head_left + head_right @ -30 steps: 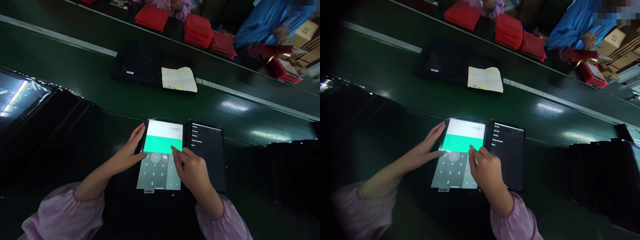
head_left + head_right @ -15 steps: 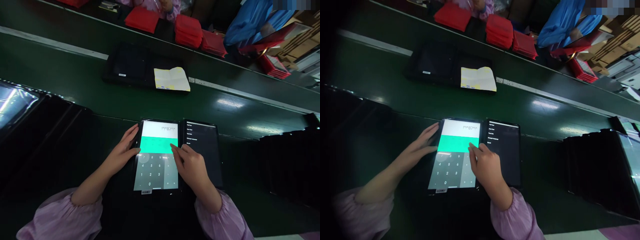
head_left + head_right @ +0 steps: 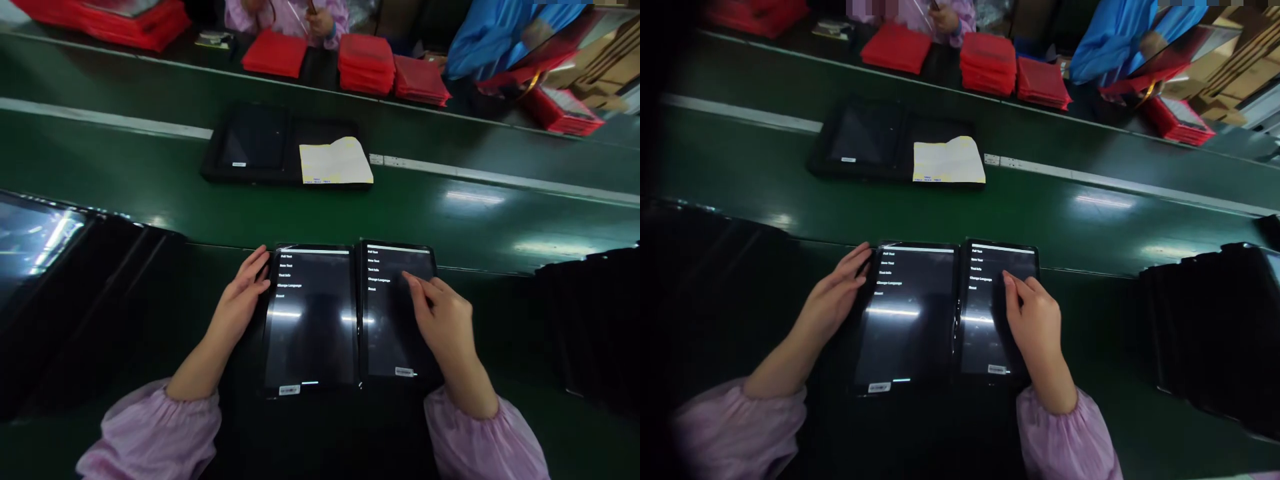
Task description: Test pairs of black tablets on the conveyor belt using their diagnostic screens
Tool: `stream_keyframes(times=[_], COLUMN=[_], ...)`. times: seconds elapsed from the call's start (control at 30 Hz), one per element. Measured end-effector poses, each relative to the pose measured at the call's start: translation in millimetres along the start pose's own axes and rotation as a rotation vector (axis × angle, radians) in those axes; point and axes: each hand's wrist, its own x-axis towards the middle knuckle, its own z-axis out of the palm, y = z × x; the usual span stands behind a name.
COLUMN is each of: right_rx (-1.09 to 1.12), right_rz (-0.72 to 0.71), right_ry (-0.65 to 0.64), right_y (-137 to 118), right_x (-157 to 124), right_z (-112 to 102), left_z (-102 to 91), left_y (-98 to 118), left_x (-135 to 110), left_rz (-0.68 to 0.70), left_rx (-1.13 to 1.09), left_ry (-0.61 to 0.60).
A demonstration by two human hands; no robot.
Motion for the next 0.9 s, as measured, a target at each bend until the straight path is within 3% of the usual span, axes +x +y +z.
stream_keyframes(times=[0.17,0.27,0.53,0.73,0.9], right_rx=[0.089,0.124,0.145,0.132,0.16], right_rz=[0.047,0.089,0.107,0.068,-0.063], right_ry=[0.235,0.281,0.325,0.289,0.201], right_y=[12.8,16.0,16.1,16.2,12.6], right_x=[-7.7,-11.0,-13.9,-15.2,-15.3], right_z=[-16.4,-21.8,-25.4,-24.6,-22.1], left_z=[8.7,14.2,15.4,17.7,22.2], left_y=[-1.1,-3.5,-6.8,-5.5,-3.7], left_x=[6.9,13.1,17.8,13.7,13.2], left_rz=[0.037,0.051,0.05,0.063,0.045], left_rx=[0.053,0.114,0.276,0.126,-0.013], left_ry=[0.026,0.033,0.02,0.049,0.109])
